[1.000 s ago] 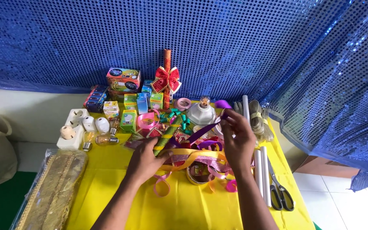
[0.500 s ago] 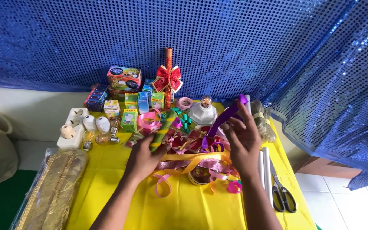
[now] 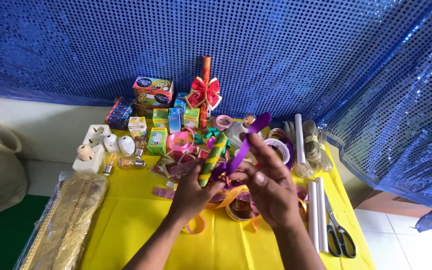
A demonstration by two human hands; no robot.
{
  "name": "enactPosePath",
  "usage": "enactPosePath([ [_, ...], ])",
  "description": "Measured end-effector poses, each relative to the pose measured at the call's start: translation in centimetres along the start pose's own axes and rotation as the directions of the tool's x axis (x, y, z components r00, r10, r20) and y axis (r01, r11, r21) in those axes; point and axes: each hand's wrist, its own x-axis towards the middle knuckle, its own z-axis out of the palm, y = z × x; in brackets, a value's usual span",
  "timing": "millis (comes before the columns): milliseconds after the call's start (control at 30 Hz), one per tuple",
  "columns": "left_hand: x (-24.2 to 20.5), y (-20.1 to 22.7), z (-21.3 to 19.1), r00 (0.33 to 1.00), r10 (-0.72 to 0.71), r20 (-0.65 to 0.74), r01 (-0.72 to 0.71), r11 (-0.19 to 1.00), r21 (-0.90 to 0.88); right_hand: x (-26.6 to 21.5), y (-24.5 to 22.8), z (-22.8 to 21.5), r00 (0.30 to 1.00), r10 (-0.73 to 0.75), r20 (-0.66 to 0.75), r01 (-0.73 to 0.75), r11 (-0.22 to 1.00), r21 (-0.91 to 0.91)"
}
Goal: Wrapping a decorative ribbon around a cardboard tube to decorate it.
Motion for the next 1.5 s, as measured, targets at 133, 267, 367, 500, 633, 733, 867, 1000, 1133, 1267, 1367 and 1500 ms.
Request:
enactPosePath([
  [133,2.0,-2.6,-0.2,0.995,-0.063,-0.076,0.064,0.998,0.015,0.5,-0.5,-2.1,0.996,-0.073,-0.06,0.073,0.997,-0.006],
  [267,3.5,-5.7,-0.3,0.98,0.085,-0.18,-0.11,0.985,-0.131,0.8,-0.9,-4.2,0.969,-0.198,-0.15,0.183,0.977,-0.106],
  [367,3.4,-4.7,-1.4,0.968,0.122,-0.218,-0.164,0.969,-0.186,0.9,-0.5,-7.0,0.918,-0.271,-0.29,0.208,0.951,-0.229],
  [500,4.0,-6.0,-1.7,0.978,0.048,-0.205,-0.117,0.932,-0.342,1.1,-0.7,-6.3,0.804,-0.395,-0.446,0.009,0.757,-0.654],
  [633,2.2,-2.4,-2.4,0.992,0.027,-0.125,-0.082,0.883,-0.462,1.1,0.1,-6.1,0.842,-0.328,-0.428,-0.185,0.57,-0.801],
  [733,1.9,-1.8,-2.8,0.995,0.075,-0.064,-0.098,0.829,-0.55,0.9,0.6,-5.6,0.876,-0.448,-0.18,-0.156,0.089,-0.984],
  [867,2.1,-2.5,-2.2,0.993,0.116,0.026,-0.052,0.62,-0.783,0.8,2.2,-2.7,0.928,-0.326,-0.18,-0.092,0.267,-0.959],
  [1000,2.4,-3.3,-1.5,0.976,0.217,-0.01,-0.111,0.46,-0.881,0.5,3.8,-0.1,0.906,0.301,-0.297,-0.407,0.433,-0.804],
  [1133,1.8,-2.8,-1.3,0.975,0.205,-0.081,-0.171,0.469,-0.867,0.2,5.8,0.5,0.787,0.528,-0.318,-0.615,0.635,-0.468],
  [1267,1.4,-2.3,-1.5,0.958,0.268,-0.1,-0.222,0.475,-0.851,-0.1,6.0,0.1,0.833,0.516,-0.198,-0.551,0.749,-0.368],
  [1367,1.0,-1.8,-1.6,0.939,0.341,-0.052,-0.237,0.53,-0.814,-0.1,5.7,0.4,0.854,0.512,-0.086,-0.503,0.774,-0.384],
  [1500,0.5,-0.7,-2.5,0.971,0.239,0.006,-0.157,0.657,-0.738,-0.2,5.9,0.0,0.871,0.482,-0.093,-0.478,0.79,-0.385],
])
